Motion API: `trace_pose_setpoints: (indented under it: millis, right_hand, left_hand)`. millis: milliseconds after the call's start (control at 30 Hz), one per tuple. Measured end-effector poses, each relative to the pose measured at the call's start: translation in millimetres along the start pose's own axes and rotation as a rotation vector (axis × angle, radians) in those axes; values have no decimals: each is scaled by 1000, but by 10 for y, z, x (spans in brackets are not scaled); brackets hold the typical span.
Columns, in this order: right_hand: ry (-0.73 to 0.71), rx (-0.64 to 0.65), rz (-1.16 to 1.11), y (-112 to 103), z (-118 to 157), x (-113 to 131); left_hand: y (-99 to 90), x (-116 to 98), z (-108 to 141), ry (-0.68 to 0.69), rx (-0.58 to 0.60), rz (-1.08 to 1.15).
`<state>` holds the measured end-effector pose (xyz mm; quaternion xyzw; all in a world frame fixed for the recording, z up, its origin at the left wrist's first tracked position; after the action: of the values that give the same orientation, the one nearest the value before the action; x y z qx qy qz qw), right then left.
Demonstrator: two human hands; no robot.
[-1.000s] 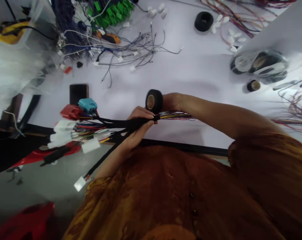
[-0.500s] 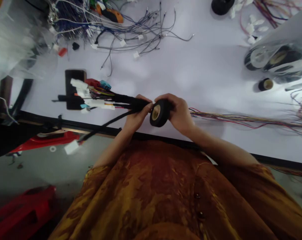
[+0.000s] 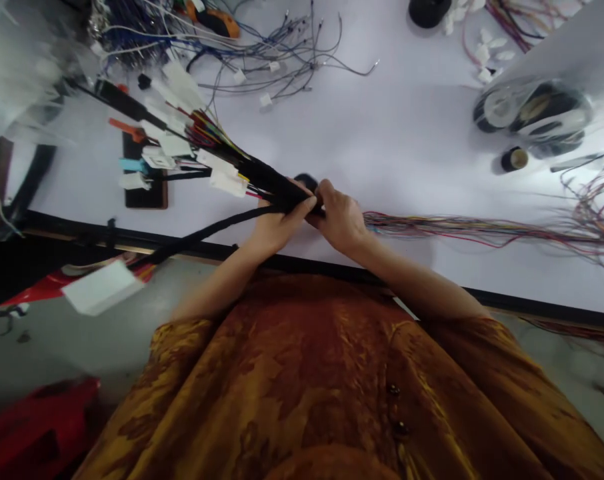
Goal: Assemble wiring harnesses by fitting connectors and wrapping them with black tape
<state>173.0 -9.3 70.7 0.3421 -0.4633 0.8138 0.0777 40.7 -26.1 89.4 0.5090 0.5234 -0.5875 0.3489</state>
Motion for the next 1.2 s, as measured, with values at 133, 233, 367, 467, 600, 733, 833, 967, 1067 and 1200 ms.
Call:
trace_pose_setpoints:
  millis: [133, 233, 367, 467, 600, 733, 833, 967, 1067, 1200]
  right_hand:
    - [45, 46, 12, 12, -96, -12]
    - [-126, 93, -100, -250, -128, 79]
    - [-302, 67, -248, -633, -245, 357]
    - [-336, 130, -320, -627, -330, 526]
    - [-264, 58, -551, -576, -273, 356]
    - [-266, -39, -837, -542, -109, 84]
    - [-261, -123, -941, -518, 4, -64]
    - [-177, -239, -1060, -412, 126, -343]
    - [-98, -212, -1090, -208, 153, -560]
    - [-68, -184, -1186, -15, 128, -837]
  left_hand:
    - [31, 143, 15, -121, -25, 51]
    - [65, 274, -12, -221, 21, 147]
    - [103, 361, -86, -237, -3, 227]
    - [118, 322, -115, -181, -40, 274]
    - [160, 226, -71, -139, -11, 315]
    - [200, 213, -8, -137, -67, 325]
    - [241, 224, 15, -103, -139, 325]
    - [287, 250, 36, -28, -219, 340]
    - [328, 342, 61, -42, -268, 357]
    - [376, 421, 93, -52, -282, 383]
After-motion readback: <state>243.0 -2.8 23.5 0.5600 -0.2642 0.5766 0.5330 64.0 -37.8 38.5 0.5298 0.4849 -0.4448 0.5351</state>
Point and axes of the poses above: each hand's wrist, its own z-axis away from the middle knuckle, its own y-axis out of the palm, x = y × z, the point moved 7 cm from there along -z, towards the middle knuckle, and after that the axes turned 14 degrees about x, right-handed, at the moved point
